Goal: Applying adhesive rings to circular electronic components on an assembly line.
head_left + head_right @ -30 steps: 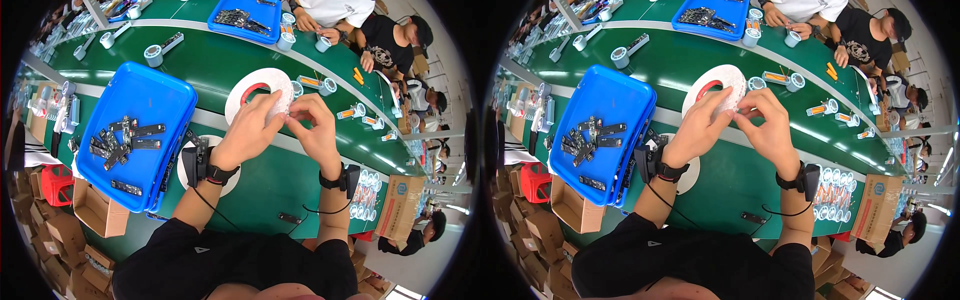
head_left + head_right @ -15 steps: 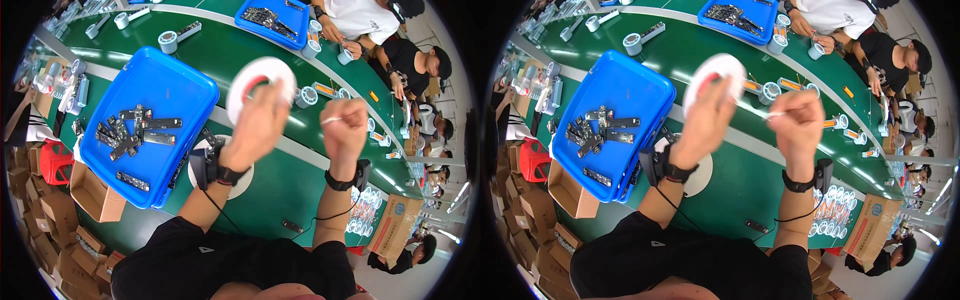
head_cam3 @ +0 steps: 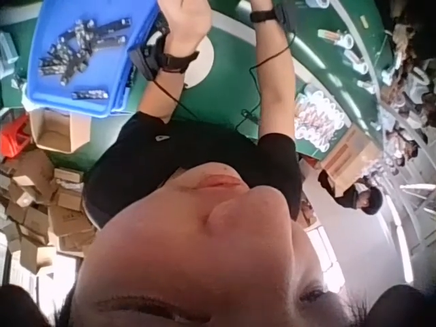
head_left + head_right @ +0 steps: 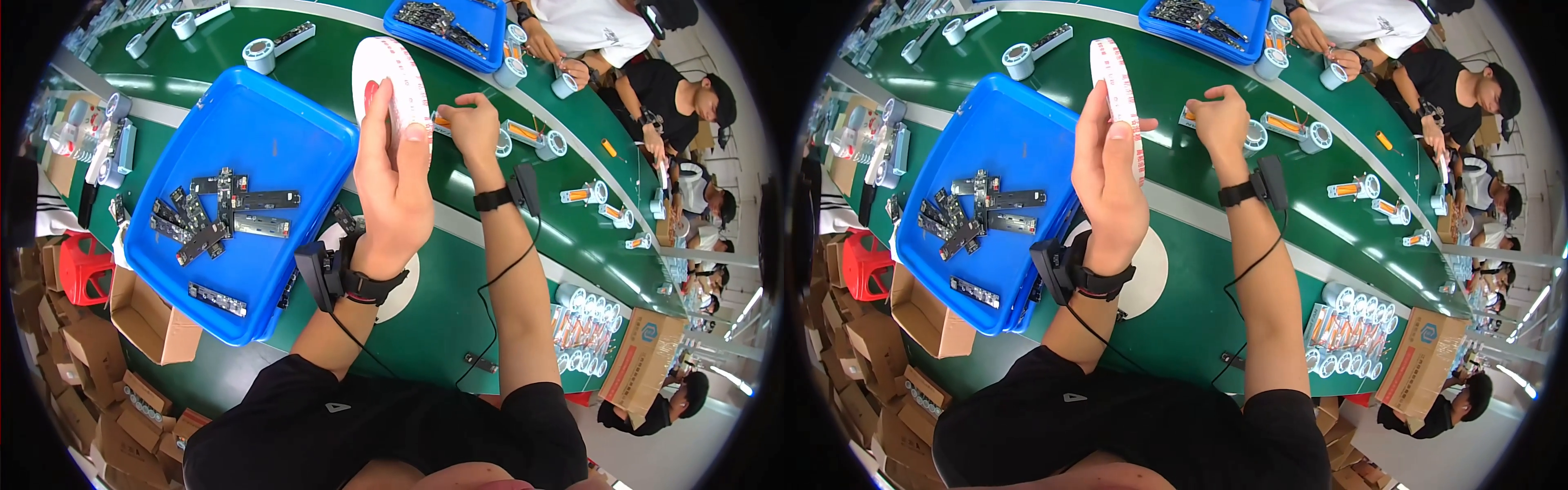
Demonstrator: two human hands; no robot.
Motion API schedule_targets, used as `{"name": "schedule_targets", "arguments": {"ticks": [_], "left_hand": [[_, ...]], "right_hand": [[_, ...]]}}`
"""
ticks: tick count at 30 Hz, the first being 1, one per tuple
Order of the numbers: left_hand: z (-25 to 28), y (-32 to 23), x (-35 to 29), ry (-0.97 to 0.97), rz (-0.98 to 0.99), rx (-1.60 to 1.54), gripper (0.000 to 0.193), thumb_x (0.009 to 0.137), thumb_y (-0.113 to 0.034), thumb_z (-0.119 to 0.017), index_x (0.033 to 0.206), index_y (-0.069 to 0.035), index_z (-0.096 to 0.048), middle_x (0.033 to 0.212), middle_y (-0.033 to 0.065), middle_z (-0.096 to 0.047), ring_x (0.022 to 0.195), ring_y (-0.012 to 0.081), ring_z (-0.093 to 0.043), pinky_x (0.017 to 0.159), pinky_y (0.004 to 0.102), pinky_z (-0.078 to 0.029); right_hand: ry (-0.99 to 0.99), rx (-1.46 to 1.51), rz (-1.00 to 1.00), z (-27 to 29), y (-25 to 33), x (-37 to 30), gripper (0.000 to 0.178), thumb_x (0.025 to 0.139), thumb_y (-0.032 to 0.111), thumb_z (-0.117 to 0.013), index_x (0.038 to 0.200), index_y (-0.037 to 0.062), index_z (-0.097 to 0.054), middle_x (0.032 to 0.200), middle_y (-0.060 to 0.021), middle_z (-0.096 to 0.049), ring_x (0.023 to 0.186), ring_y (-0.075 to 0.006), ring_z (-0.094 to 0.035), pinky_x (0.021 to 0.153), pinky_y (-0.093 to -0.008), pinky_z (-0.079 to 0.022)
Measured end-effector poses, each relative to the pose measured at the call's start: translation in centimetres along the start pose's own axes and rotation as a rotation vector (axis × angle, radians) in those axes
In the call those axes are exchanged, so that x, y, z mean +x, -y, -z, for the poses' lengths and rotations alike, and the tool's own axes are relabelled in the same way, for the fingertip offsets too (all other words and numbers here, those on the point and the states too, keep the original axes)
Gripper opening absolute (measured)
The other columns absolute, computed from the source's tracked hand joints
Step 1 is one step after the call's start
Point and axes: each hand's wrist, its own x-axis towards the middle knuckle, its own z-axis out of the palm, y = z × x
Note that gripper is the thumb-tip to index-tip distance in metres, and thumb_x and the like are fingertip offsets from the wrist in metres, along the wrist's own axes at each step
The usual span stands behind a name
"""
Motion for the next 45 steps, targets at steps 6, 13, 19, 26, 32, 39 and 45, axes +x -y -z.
{"name": "schedule_targets", "arguments": {"ticks": [6, 13, 19, 26, 32, 39, 45], "left_hand": [[0.7, -1.9, 0.6, -0.041, 0.101, -0.188, 0.049, 0.109, -0.020, -0.045, 0.150, 0.006, -0.044, 0.136, 0.0161, -0.060, 0.103, 0.0216, -0.067, 0.092, 0.0352, -0.051], [1.2, -2.3, 1.0, -0.050, 0.131, -0.215, 0.048, 0.109, -0.020, -0.046, 0.150, 0.005, -0.045, 0.134, 0.0165, -0.061, 0.100, 0.0217, -0.067, 0.092, 0.0353, -0.051], [1.2, -2.4, 1.2, -0.035, 0.159, -0.252, 0.048, 0.108, -0.020, -0.049, 0.149, 0.005, -0.045, 0.131, 0.0159, -0.062, 0.099, 0.0204, -0.067, 0.090, 0.0338, -0.051], [1.5, -1.8, 0.9, 0.131, 0.212, -0.221, 0.049, 0.103, -0.013, -0.060, 0.146, 0.005, -0.047, 0.122, 0.0150, -0.066, 0.101, 0.0176, -0.065, 0.086, 0.0306, -0.053], [1.2, -1.7, 0.6, 0.326, 0.190, -0.120, 0.054, 0.094, -0.010, -0.068, 0.142, 0.007, -0.051, 0.129, 0.0217, -0.063, 0.117, 0.0303, -0.064, 0.100, 0.0387, -0.050], [1.1, -1.7, 0.9, 0.478, 0.002, 0.153, 0.063, 0.087, -0.010, -0.068, 0.145, 0.005, -0.050, 0.136, 0.0281, -0.057, 0.123, 0.0435, -0.060, 0.106, 0.0435, -0.047], [0.9, -1.1, 0.7, 0.515, 0.118, 0.165, 0.060, 0.089, -0.012, -0.066, 0.144, 0.007, -0.050, 0.134, 0.0309, -0.058, 0.125, 0.0466, -0.058, 0.107, 0.0446, -0.046]], "right_hand": [[-0.044, -0.197, 0.034, -1.2, 1.1, -1.2, 0.040, 0.076, 0.024, -0.086, 0.104, 0.0020, -0.067, 0.090, -0.0175, -0.077, 0.082, -0.0307, -0.075, 0.076, -0.0405, -0.057], [0.054, -0.528, 0.085, -1.1, 4.5, -2.0, 0.037, 0.079, 0.027, -0.084, 0.104, 0.0062, -0.067, 0.096, -0.0189, -0.074, 0.096, -0.0377, -0.072, 0.080, -0.0457, -0.056], [-0.007, -0.582, 0.099, -0.2, 3.5, 0.0, 0.031, 0.082, 0.026, -0.081, 0.101, 0.0054, -0.067, 0.109, -0.0208, -0.068, 0.101, -0.0378, -0.069, 0.082, -0.0473, -0.055], [-0.056, 0.280, 0.582, 6.2, 6.8, -6.7, 0.027, 0.088, 0.003, -0.071, 0.115, 0.0016, -0.070, 0.120, -0.0167, -0.063, 0.098, -0.0237, -0.069, 0.079, -0.0342, -0.057], [0.174, 0.067, 0.964, 13.2, 10.4, -12.2, 0.034, 0.087, -0.005, -0.071, 0.121, 0.0015, -0.071, 0.125, -0.0158, -0.063, 0.100, -0.0223, -0.069, 0.081, -0.0302, -0.057], [0.126, -0.023, 0.964, 13.9, 8.0, -11.8, 0.027, 0.080, -0.009, -0.077, 0.105, -0.0005, -0.069, 0.121, -0.0146, -0.064, 0.093, -0.0196, -0.068, 0.077, -0.0288, -0.057], [0.210, 0.027, 0.972, 13.6, 7.2, -11.0, 0.031, 0.076, -0.011, -0.080, 0.100, 0.0010, -0.064, 0.109, -0.0138, -0.068, 0.086, -0.0171, -0.066, 0.071, -0.0283, -0.055]]}}
